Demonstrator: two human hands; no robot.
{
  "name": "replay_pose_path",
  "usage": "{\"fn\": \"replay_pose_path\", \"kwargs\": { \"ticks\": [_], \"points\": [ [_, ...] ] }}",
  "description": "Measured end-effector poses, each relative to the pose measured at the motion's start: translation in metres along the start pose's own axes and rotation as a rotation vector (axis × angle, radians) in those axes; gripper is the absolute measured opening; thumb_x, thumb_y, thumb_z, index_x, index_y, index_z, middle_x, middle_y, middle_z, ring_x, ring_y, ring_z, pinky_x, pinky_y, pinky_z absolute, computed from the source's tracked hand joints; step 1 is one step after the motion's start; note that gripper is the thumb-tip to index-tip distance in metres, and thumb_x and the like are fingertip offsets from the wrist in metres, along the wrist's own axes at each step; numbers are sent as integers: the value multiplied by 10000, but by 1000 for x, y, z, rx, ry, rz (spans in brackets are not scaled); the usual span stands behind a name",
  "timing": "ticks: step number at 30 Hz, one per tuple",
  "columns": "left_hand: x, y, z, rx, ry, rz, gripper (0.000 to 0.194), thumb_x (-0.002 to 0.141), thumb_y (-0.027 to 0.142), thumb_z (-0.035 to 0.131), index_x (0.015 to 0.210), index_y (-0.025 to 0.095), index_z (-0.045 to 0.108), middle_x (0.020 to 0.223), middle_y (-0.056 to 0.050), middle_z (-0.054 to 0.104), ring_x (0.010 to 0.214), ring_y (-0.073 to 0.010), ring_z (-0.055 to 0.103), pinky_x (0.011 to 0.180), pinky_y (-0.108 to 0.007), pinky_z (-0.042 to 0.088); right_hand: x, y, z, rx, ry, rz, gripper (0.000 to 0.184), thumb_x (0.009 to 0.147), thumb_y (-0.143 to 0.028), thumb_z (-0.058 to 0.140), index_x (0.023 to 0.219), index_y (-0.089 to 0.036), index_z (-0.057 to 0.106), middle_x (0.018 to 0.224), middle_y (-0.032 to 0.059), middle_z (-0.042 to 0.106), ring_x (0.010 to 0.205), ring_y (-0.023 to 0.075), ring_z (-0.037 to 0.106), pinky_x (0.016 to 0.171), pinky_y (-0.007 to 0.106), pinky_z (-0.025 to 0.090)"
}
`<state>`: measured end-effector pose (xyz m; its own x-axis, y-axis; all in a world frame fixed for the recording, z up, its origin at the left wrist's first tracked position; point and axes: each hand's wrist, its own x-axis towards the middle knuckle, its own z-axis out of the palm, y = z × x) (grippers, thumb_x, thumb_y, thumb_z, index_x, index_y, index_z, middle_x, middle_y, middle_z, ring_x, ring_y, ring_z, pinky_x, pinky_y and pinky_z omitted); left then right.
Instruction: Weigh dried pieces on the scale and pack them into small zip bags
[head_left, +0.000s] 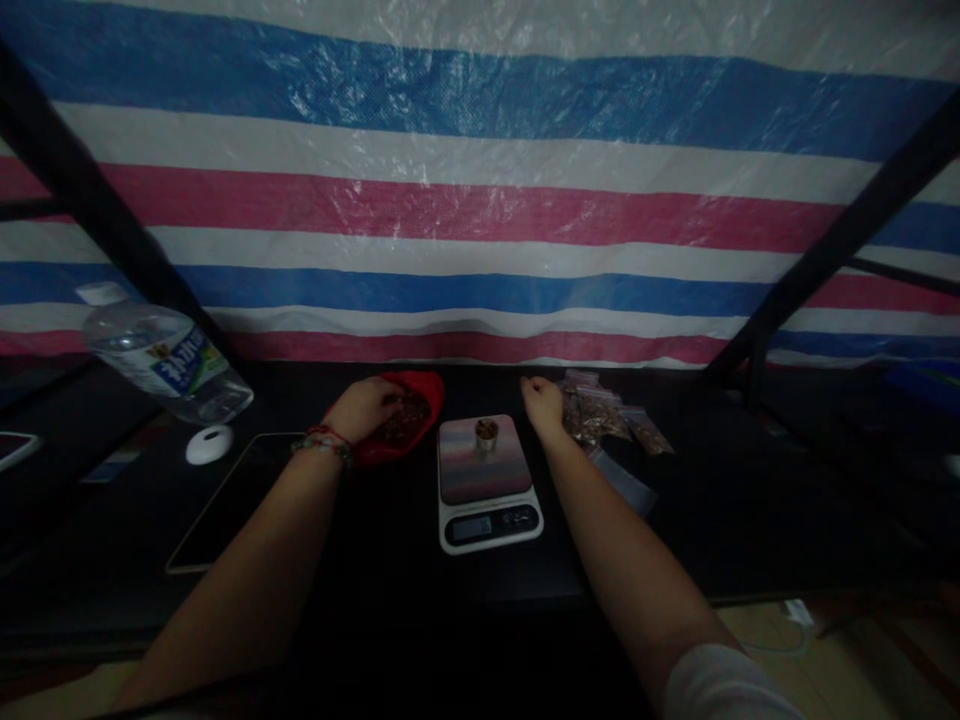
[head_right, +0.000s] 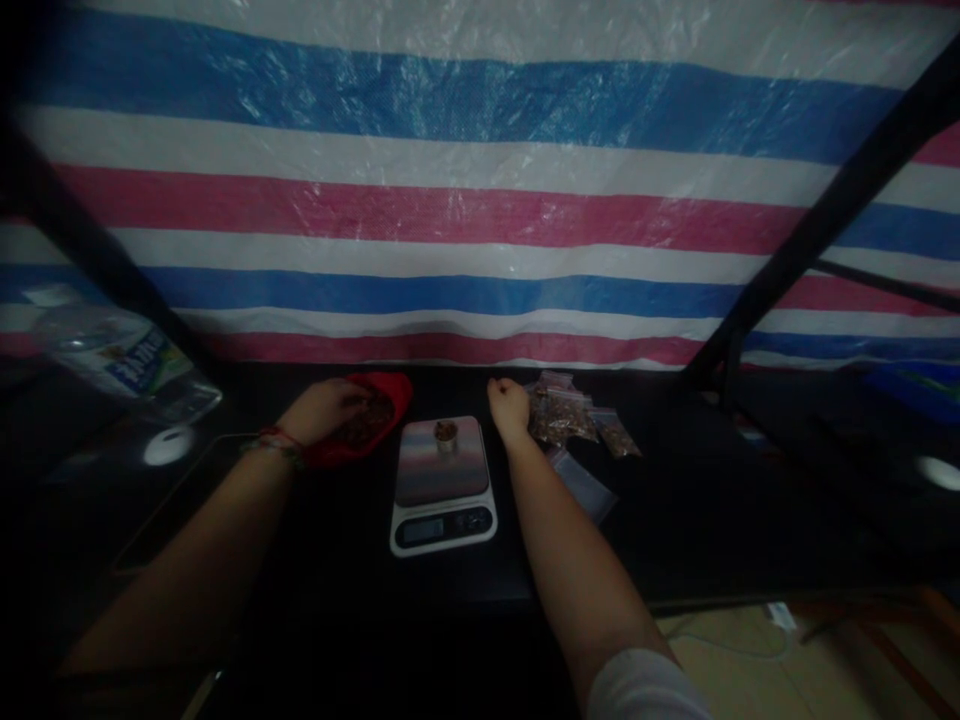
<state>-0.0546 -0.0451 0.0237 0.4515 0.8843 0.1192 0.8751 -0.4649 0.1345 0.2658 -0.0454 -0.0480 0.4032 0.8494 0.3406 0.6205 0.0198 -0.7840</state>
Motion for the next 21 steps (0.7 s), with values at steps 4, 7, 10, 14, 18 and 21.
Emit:
{"fn": "replay_pose_path", "kwargs": {
  "ticks": [4,7,10,14,18,21],
  "points": [
    [-1,2,-5,8,38,0,319,857,331,484,1059,194,690,1077,-72,686,1000,-234,617,906,-320,460,0,-1,0,-17,-1,-4,390,804,-416,445,478,-203,417,449,-54,361,498,117,368,517,261,210],
    [-3,15,-11,0,133,24,327,882,336,465,1067,179,683,1079,-88,673,1000,-241,607,913,-336,462,0,-2,0,-15,-3,9,390,808,-421,442,486,-203,428,453,-54,363,497,118,373,516,260,215],
    [-8,46,-17,-67,267,111,348,919,355,429,1123,192,658,1110,-80,655,1039,-229,581,951,-339,448,0,-2,-1,-14,-14,18,385,809,-424,443,495,-202,449,454,-52,374,493,120,374,512,261,214],
    [-11,95,-15,-158,259,376,300,927,329,463,1104,195,665,1071,-70,652,989,-188,593,909,-304,472,0,-4,-2,-25,-33,1,375,813,-410,440,505,-198,470,466,-44,400,505,122,391,512,260,218],
    [-6,123,-7,-184,133,546,230,918,270,501,1040,194,681,1017,-55,659,941,-160,599,865,-266,473,-1,-6,-3,-20,-24,-17,375,815,-402,435,505,-194,475,481,-38,415,511,119,385,516,262,215],
    [1,126,-5,-151,58,556,223,906,245,520,1057,186,674,1019,-60,665,950,-172,598,870,-280,464,-1,-8,-3,-7,-22,-16,377,814,-399,435,496,-198,455,469,-40,397,507,118,370,522,266,213]
  ]
}}
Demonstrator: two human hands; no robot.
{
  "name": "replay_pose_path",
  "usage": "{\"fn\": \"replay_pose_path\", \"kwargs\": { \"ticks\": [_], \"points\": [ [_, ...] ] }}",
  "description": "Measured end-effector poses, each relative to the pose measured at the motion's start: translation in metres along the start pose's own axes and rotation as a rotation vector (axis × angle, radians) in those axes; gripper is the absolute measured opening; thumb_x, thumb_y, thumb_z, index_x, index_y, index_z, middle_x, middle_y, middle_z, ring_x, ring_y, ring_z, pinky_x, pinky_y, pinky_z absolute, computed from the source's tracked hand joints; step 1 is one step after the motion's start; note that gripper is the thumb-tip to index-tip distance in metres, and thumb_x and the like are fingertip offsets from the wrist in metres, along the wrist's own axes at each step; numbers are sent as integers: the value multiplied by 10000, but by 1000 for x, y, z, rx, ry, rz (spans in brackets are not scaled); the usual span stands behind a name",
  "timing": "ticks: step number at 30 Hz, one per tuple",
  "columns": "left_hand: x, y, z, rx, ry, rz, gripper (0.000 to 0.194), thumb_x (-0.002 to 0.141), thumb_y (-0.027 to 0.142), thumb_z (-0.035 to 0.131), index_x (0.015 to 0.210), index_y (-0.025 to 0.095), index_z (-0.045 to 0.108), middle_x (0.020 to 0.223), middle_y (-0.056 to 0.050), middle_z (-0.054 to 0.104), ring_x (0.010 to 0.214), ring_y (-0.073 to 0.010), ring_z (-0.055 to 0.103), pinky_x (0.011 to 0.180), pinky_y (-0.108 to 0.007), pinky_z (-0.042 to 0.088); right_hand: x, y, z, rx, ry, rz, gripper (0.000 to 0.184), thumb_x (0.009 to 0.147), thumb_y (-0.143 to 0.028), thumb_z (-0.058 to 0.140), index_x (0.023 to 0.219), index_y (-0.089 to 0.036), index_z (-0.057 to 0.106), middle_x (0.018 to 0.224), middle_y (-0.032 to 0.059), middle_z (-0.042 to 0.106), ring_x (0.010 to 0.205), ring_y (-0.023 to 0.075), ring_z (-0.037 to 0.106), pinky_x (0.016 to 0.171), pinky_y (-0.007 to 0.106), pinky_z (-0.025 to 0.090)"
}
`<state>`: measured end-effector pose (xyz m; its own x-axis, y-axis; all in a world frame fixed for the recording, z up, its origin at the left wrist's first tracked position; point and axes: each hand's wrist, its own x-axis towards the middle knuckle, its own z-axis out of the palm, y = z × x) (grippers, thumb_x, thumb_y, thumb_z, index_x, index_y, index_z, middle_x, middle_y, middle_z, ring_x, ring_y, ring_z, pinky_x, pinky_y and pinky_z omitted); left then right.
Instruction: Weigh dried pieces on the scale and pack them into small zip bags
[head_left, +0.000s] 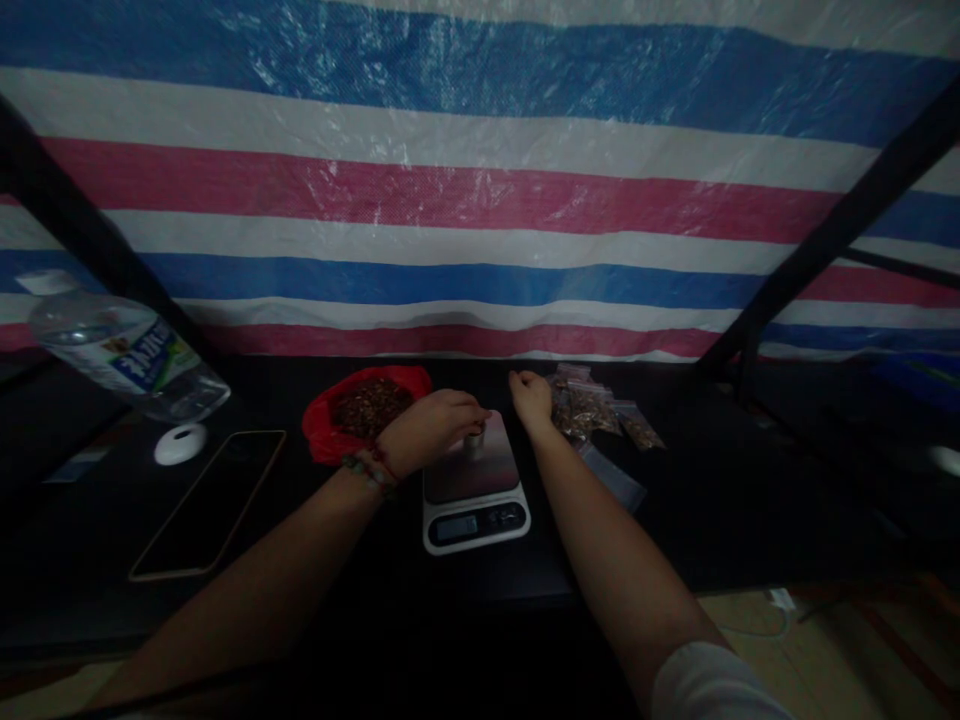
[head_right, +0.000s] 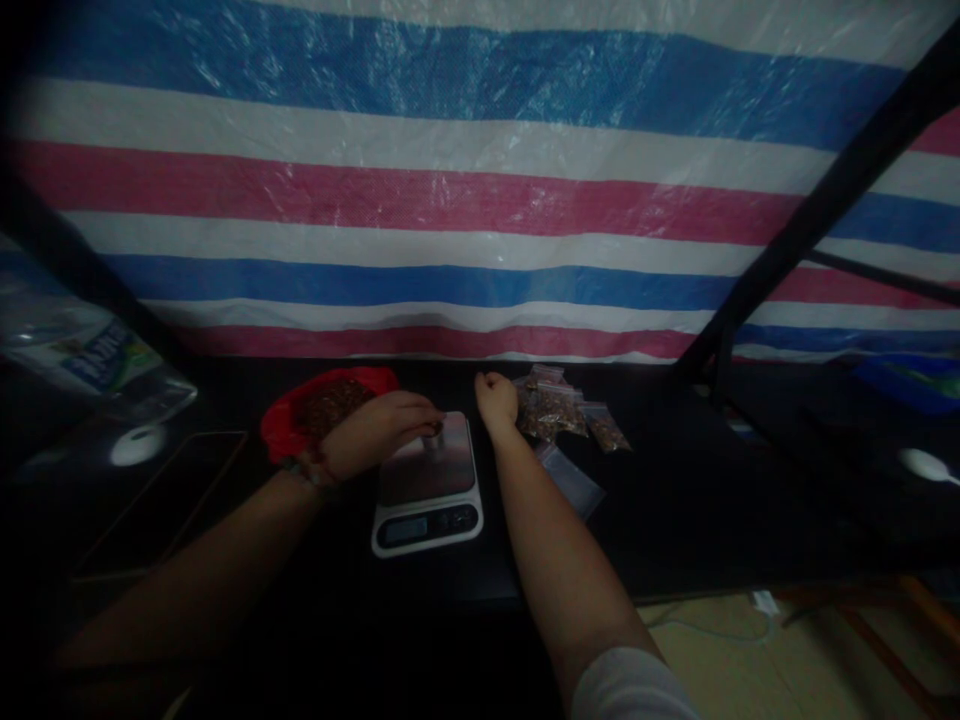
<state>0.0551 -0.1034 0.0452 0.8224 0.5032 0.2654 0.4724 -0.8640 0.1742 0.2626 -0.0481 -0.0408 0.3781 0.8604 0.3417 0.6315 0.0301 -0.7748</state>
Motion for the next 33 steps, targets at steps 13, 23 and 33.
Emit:
{"fn": "replay_pose_path", "kwargs": {
  "ticks": [13,23,33],
  "points": [
    [5,-5,1,-6,-69,-78,340,891,262,535,1215,179,600,1115,-79,663,1042,-200,593,937,-308,440,0,-1,1,4,-7,45,371,808,-386,449,485,-206,427,462,-52,353,499,117,346,514,265,220],
    [-3,-7,-5,-113,-61,-52,241,878,266,557,1085,188,650,1057,-59,657,980,-180,600,887,-283,456,1,2,3,-19,-12,57,373,813,-399,448,495,-204,447,467,-48,365,503,119,361,526,266,226],
    [-7,-12,6,-98,-19,-52,339,838,335,616,1141,183,622,1142,-78,624,1066,-201,570,949,-320,450,3,3,3,-47,-20,27,379,828,-381,454,506,-183,482,473,-50,388,518,107,368,528,258,211]
  ]
}}
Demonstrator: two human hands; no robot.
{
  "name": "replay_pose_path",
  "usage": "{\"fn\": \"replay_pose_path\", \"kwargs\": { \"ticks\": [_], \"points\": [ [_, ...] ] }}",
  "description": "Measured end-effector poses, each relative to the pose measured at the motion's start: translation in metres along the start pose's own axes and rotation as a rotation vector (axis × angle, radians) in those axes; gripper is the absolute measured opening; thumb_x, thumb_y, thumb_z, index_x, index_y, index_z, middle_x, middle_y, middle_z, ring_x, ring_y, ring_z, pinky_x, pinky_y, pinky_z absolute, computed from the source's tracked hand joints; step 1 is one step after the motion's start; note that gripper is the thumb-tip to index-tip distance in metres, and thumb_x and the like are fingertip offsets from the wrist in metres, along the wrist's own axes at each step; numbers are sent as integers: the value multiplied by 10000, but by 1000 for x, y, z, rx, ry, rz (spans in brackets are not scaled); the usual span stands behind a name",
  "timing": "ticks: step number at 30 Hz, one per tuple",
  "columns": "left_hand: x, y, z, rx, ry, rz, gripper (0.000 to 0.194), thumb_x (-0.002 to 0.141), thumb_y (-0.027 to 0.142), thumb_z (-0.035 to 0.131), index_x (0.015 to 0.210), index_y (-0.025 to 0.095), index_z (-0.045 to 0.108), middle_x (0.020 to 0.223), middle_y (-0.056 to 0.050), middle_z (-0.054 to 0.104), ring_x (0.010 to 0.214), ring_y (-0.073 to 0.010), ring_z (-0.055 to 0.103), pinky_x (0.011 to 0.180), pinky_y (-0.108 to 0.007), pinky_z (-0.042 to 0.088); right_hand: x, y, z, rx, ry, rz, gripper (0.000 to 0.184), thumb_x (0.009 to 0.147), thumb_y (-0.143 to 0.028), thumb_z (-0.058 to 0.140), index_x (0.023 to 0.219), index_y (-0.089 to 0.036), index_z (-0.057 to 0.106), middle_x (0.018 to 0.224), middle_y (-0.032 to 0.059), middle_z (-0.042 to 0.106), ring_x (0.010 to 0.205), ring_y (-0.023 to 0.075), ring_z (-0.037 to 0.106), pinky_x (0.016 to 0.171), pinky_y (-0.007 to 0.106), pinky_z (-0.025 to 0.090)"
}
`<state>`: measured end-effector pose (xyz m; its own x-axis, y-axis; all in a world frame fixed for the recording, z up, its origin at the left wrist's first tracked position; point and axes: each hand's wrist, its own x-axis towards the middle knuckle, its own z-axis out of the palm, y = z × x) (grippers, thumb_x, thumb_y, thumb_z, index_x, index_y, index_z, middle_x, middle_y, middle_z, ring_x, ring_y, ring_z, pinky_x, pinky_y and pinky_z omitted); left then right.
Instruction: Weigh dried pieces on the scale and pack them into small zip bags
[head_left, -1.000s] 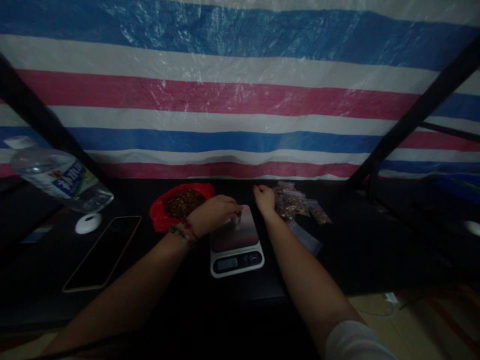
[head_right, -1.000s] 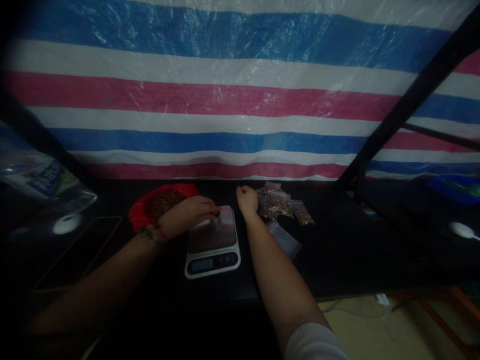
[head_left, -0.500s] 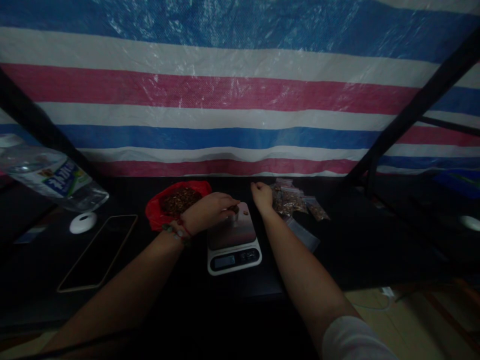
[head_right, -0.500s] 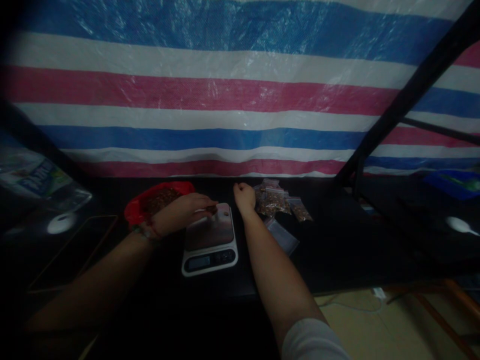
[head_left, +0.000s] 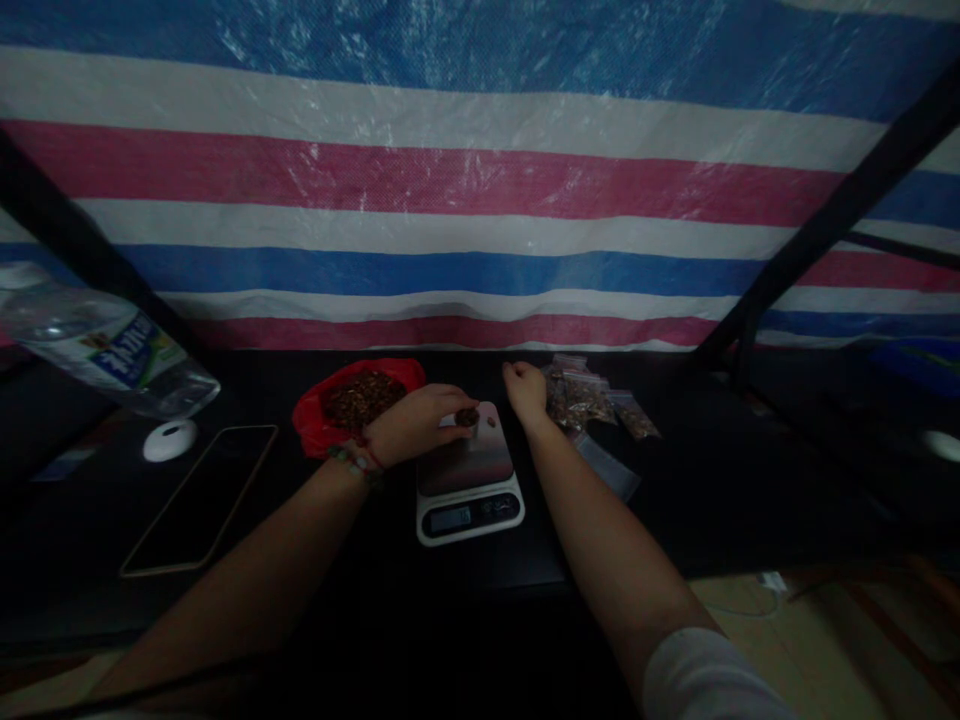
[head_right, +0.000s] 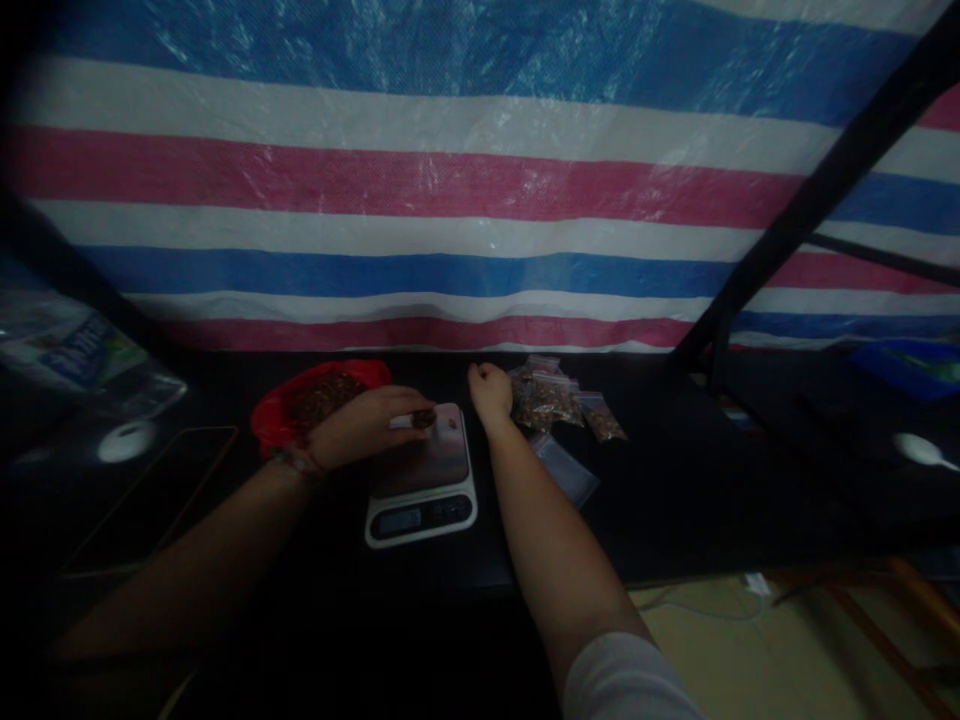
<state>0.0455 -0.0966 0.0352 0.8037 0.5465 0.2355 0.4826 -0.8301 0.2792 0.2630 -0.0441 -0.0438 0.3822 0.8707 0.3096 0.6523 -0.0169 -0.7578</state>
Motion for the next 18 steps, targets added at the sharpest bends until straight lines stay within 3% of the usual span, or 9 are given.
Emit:
{"fn": "replay_pose_path", "kwargs": {
  "ticks": [4,7,9,13,18],
  "points": [
    [0,3,-12,9,87,2,477,836,397,608,1251,170,552,1201,-99,586,1099,-201,551,946,-320,449,0,-1,-1,-12,-11,10,374,839,-381,448,533,-180,524,500,-39,434,530,111,391,530,252,227],
    [10,10,-25,53,83,33,377,876,396,539,1165,165,617,1139,-95,624,1061,-200,566,922,-323,448,-1,-1,-1,-17,-22,15,368,845,-382,451,552,-181,548,512,-35,453,527,112,390,529,252,229],
    [22,19,-28,112,21,69,295,870,344,533,1082,185,662,1072,-76,658,1017,-201,580,916,-334,437,-1,-2,-1,-22,-21,21,363,847,-376,452,558,-182,553,513,-34,455,519,111,381,527,254,225],
    [45,37,-18,269,-120,94,207,792,256,560,929,224,713,897,-58,694,922,-213,592,845,-345,435,-1,-2,1,-50,-29,35,345,843,-357,461,564,-181,562,514,-30,468,511,111,371,519,260,214],
    [56,47,7,405,-191,19,177,761,205,545,773,194,722,792,-91,689,842,-238,597,733,-363,427,0,-1,2,-56,-46,32,358,855,-387,450,605,-184,605,561,-12,531,530,117,393,522,257,229]
  ]
}}
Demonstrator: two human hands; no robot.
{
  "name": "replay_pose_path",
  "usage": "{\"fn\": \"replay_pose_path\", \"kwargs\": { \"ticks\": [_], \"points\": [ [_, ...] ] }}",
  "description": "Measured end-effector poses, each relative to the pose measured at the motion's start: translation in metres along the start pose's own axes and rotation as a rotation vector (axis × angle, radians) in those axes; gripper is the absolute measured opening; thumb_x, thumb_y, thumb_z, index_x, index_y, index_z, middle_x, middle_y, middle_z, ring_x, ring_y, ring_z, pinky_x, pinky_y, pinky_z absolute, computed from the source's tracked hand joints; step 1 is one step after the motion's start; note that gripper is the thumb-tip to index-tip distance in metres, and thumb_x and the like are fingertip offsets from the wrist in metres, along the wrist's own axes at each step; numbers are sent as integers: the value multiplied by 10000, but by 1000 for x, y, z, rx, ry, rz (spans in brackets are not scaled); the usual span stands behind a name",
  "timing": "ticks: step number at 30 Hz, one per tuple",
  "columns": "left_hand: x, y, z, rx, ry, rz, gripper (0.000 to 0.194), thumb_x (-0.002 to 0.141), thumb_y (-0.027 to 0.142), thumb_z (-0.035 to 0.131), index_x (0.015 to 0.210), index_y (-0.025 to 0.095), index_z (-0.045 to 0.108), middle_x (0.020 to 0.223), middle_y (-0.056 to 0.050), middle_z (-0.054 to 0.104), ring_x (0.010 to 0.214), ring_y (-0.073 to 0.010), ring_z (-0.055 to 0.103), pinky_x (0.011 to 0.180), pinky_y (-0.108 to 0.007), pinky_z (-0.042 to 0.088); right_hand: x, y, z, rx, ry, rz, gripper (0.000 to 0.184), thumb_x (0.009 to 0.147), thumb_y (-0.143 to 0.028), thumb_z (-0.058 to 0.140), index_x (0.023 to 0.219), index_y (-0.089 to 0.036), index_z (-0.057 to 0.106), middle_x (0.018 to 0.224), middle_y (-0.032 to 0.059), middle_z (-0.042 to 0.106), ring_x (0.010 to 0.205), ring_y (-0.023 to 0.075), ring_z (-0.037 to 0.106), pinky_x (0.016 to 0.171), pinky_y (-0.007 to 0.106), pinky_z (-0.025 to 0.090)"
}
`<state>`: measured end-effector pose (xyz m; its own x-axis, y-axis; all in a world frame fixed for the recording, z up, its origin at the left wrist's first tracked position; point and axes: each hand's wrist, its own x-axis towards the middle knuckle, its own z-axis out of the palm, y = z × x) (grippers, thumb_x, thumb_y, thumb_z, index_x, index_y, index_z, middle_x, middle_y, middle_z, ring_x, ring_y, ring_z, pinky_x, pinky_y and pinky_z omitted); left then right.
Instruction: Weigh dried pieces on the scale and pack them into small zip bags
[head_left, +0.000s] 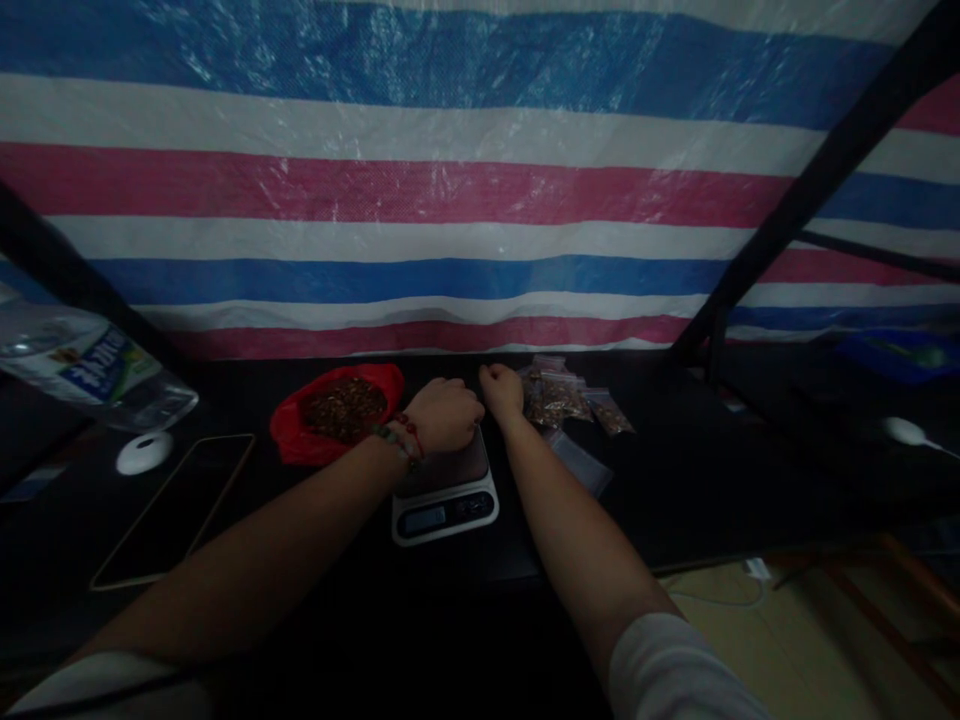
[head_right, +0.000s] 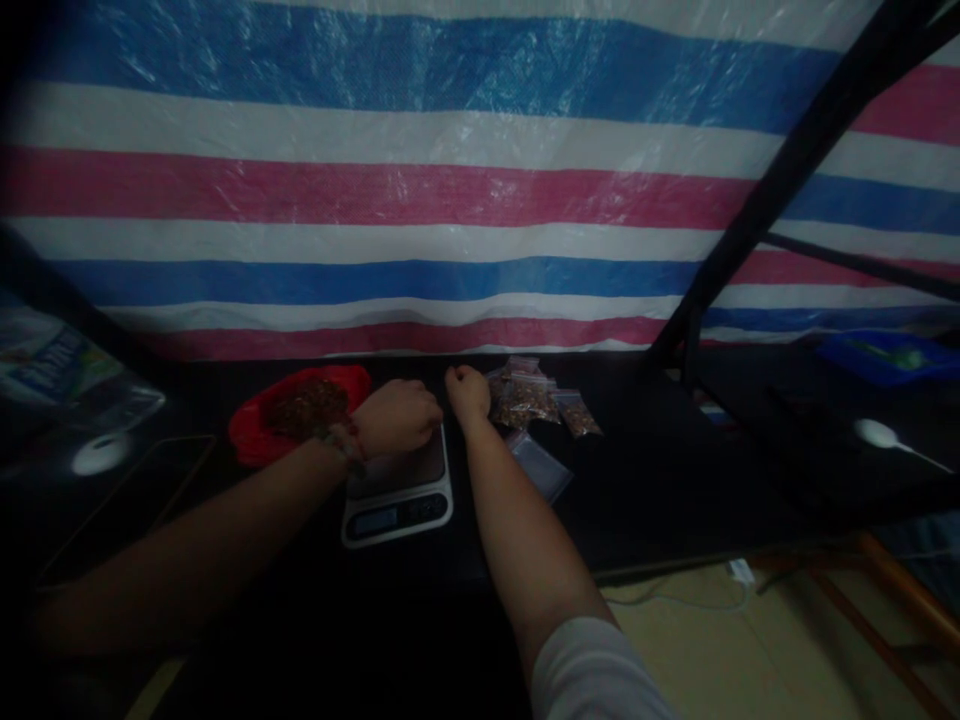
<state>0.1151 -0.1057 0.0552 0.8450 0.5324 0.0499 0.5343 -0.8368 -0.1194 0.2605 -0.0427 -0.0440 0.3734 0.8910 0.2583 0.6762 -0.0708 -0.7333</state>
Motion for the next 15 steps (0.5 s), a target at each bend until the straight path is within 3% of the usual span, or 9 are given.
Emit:
{"fn": "replay_pose_path", "kwargs": {
  "ticks": [4,7,12,15],
  "points": [
    [5,6,2,25,-14,-56,205,798,207,515,759,197,716,788,-92,686,833,-236,608,740,-364,439,0,-1,-1,-27,-17,-13,355,866,-382,444,636,-185,630,599,2,572,549,121,414,539,253,252],
    [3,2,-12,-18,58,-63,210,834,225,498,831,183,704,834,-88,687,841,-219,614,774,-350,451,-1,-3,-3,-34,-39,-5,339,864,-366,451,649,-182,637,620,11,592,559,122,429,547,250,263],
    [-23,-31,-43,-222,238,-96,231,868,276,498,1009,181,654,988,-55,683,938,-197,610,864,-320,451,-3,-4,-4,-43,-33,-6,362,877,-391,433,662,-184,638,642,20,606,577,126,452,548,252,255],
    [-42,-49,-45,-322,209,-209,249,858,320,521,1025,185,646,982,-38,684,880,-185,624,803,-295,473,-2,-3,-3,-71,-22,-2,365,879,-395,433,660,-184,635,636,21,601,573,129,445,546,257,245]
  ]
}}
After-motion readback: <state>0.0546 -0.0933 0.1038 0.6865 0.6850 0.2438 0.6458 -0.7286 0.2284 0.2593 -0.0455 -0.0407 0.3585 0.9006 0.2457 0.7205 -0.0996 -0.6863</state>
